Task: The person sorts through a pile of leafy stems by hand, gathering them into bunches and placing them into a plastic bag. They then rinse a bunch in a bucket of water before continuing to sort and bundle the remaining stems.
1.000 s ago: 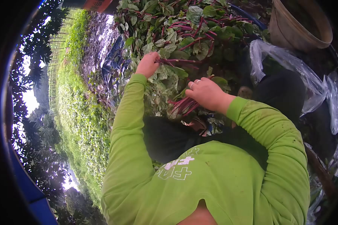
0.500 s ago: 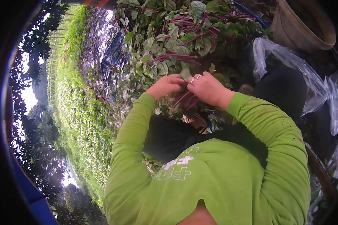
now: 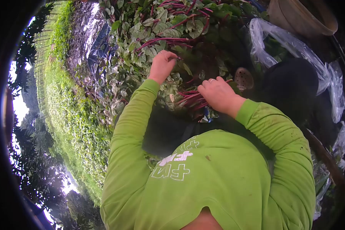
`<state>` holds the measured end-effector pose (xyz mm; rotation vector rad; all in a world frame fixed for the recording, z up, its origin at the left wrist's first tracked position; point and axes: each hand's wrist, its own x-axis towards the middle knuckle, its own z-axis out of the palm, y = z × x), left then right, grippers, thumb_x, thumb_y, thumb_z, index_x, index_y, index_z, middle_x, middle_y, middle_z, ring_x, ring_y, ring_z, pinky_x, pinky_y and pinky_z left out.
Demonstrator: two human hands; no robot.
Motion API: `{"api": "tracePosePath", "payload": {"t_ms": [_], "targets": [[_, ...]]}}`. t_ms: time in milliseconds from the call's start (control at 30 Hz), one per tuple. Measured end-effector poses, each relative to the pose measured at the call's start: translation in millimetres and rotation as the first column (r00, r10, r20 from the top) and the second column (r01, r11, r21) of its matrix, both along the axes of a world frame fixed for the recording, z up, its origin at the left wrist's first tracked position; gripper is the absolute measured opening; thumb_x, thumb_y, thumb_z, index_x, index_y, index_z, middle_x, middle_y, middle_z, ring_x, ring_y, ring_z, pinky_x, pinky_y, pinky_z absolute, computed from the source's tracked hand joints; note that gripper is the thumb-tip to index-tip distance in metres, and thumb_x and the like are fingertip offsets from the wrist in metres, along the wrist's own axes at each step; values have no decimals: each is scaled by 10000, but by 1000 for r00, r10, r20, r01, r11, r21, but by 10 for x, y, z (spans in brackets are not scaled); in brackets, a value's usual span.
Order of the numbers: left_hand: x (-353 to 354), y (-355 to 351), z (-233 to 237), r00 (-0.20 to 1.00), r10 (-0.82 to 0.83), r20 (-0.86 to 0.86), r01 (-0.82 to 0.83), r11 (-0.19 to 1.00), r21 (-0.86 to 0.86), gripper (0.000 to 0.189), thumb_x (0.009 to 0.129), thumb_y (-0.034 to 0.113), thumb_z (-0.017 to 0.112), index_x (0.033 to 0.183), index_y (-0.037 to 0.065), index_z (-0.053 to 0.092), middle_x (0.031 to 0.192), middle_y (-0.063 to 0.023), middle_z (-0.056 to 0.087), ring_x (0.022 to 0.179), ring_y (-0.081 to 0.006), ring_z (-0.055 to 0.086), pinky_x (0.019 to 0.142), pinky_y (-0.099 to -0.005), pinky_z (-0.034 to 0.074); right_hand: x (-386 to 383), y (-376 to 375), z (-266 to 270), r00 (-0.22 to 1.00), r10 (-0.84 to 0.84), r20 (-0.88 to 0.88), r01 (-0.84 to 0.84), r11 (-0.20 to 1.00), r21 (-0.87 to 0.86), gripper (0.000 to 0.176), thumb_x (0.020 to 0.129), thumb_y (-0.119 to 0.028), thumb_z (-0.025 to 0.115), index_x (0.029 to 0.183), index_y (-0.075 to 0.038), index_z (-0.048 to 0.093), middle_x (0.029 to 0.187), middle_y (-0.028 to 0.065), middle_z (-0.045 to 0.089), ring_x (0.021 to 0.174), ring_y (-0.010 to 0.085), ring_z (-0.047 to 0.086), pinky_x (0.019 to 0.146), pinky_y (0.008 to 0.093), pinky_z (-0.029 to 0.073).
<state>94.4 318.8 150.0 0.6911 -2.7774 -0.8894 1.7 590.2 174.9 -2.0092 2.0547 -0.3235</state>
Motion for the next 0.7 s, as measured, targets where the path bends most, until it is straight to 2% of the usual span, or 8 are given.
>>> {"api": "tracePosePath", "payload": {"t_ms": [133, 233, 333, 433, 467, 533, 600, 700], "targets": [[63, 366, -314, 890, -197, 412, 104, 966, 237, 368, 803, 324, 789, 1006, 16, 784, 916, -212, 752, 880, -326, 740, 822, -395, 574, 204, 187, -45, 998, -55, 18, 54, 998, 32, 177, 832, -130, 626, 1008, -111, 620, 964, 75, 665, 931, 257, 661, 799, 413, 463], [159, 750, -736, 851, -135, 507, 223, 968, -118, 470, 815, 406, 790, 1041, -4, 738, 931, -221, 741, 921, -363, 728, 880, -457, 559, 280, 246, -120, 998, -60, 22, 61, 997, -38, 172, 797, -114, 632, 968, -103, 611, 942, 68, 644, 916, 260, 641, 785, 411, 448], [148, 910, -1038, 887, 3, 461, 100, 975, -200, 414, 849, 389, 759, 1032, 18, 731, 994, -221, 743, 984, -388, 709, 906, -489, 538, 262, 284, -131, 997, -74, 10, 75, 995, -62, 160, 812, -122, 627, 972, -107, 624, 981, 77, 645, 964, 253, 632, 826, 416, 448], [71, 702, -1057, 910, 13, 414, -73, 989, 129, 330, 877, 348, 726, 1052, 70, 762, 1081, -229, 736, 1058, -403, 685, 899, -488, 534, 195, 347, -160, 998, -64, 20, 64, 997, -31, 176, 842, -144, 622, 1011, -107, 651, 1078, 97, 659, 1072, 255, 625, 934, 440, 445], [84, 598, -968, 902, -13, 431, -109, 960, 257, 256, 881, 220, 712, 1091, 88, 775, 1110, -173, 749, 1061, -340, 694, 888, -433, 532, 165, 322, -178, 998, -44, 37, 45, 999, -18, 176, 843, -144, 622, 1010, -102, 655, 1124, 106, 662, 1119, 263, 617, 979, 456, 439], [125, 459, -514, 896, -45, 442, -249, 773, 583, 272, 867, 123, 696, 1124, 73, 770, 1091, -121, 751, 1032, -271, 692, 896, -381, 522, 107, 229, -221, 999, 1, 45, 2, 998, -63, 168, 842, -144, 624, 999, -96, 663, 1237, 114, 652, 1231, 280, 581, 1076, 490, 400], [197, 349, -213, 894, -30, 446, -371, 509, 777, 300, 823, -35, 658, 1102, 21, 752, 1050, -52, 722, 981, -183, 655, 913, -322, 498, 82, 132, -239, 998, 49, 30, -44, 985, -165, 151, 841, -143, 626, 977, -93, 669, 1372, 113, 625, 1362, 297, 523, 1182, 526, 333], [337, 232, -189, 891, -115, 439, -355, 424, 833, 325, 811, -95, 565, 1094, -28, 709, 1021, -84, 700, 941, -209, 649, 894, -331, 514, 20, -32, -188, 993, 114, -29, -117, 980, -163, 136, 841, -139, 628, 959, -98, 681, 1529, 65, 530, 1508, 302, 370, 1258, 558, 207]]}}
